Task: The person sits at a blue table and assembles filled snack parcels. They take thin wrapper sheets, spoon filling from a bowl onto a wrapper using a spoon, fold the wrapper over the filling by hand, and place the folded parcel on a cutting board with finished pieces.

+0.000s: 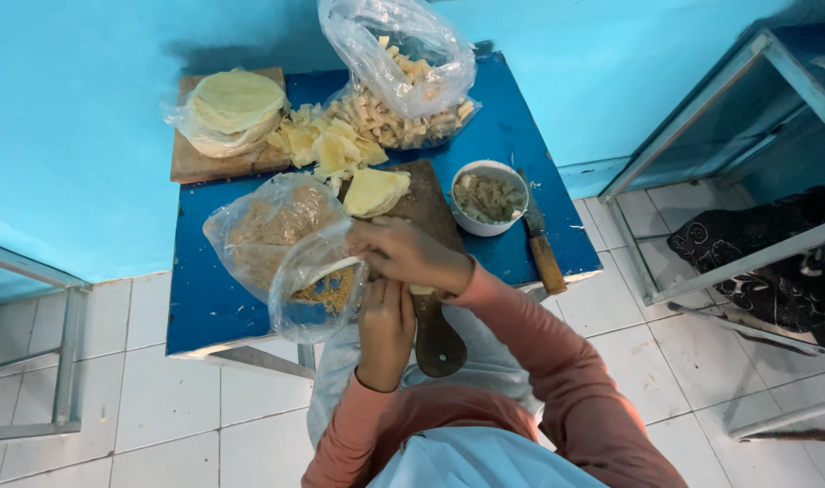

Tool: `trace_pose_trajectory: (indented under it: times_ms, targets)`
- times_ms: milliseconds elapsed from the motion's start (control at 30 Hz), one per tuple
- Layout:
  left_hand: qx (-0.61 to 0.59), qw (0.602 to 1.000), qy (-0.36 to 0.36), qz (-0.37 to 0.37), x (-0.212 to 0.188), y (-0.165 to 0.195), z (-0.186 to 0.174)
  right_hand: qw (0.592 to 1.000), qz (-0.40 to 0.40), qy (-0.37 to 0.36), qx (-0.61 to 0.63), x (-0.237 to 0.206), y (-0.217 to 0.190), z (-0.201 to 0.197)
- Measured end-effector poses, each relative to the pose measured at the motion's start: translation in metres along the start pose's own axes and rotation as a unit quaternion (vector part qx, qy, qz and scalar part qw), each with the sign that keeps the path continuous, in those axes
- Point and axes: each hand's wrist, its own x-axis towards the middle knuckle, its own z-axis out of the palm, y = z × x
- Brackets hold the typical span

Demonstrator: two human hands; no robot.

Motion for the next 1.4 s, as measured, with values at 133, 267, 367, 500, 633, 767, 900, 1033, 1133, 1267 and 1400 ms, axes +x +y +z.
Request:
trace_pose_trajectory:
  times_ms: [133, 267, 367, 500, 633, 767, 900, 1033, 1133, 1267, 1400]
  targets:
    - [-0.024, 0.999, 0.01, 0.021, -0.001, 0.002, -0.003, 0.993, -0.022, -0.025, -0.112, 0.016, -0.001, 0.012]
    - [-0.03, 0.999, 0.0, 0.019, -0.001, 0.002, -0.005, 0.992, -0.017, -0.022, -0.121, 0.022, -0.004, 0.019]
    - [-0.023, 1.0, -0.003, 0.01, -0.002, 0.003, -0.004, 0.997, 0.028, -0.001, -0.067, 0.02, -0.008, 0.019]
    - [-0.023, 1.0, 0.006, 0.017, -0.001, 0.004, -0.004, 0.992, -0.021, 0.085, -0.093, 0.013, -0.015, 0.013]
    - [-0.03, 0.999, -0.006, 0.012, -0.001, 0.005, -0.006, 0.995, 0.036, 0.08, -0.053, 0.006, -0.018, 0.011]
    - [-0.027, 1.0, -0.014, 0.001, -0.002, 0.004, -0.005, 0.996, -0.024, 0.075, -0.041, 0.004, -0.016, 0.015]
    - [-0.033, 0.999, 0.0, 0.019, -0.003, 0.0, -0.003, 0.998, -0.005, 0.047, 0.028, 0.006, -0.011, 0.02]
    - [-0.034, 0.999, 0.013, 0.025, -0.004, -0.002, 0.0, 0.997, 0.042, 0.033, 0.057, 0.004, -0.003, 0.026]
    - [-0.032, 0.999, 0.007, 0.023, -0.004, -0.002, 0.0, 0.992, 0.059, 0.053, 0.095, 0.002, 0.004, 0.031]
    - [-0.013, 1.0, -0.011, 0.004, -0.004, 0.002, -0.001, 0.969, 0.138, 0.074, 0.192, 0.001, 0.016, 0.029]
    - [-0.015, 1.0, 0.004, 0.015, -0.001, 0.007, -0.001, 0.957, 0.129, 0.085, 0.244, -0.014, 0.024, 0.014]
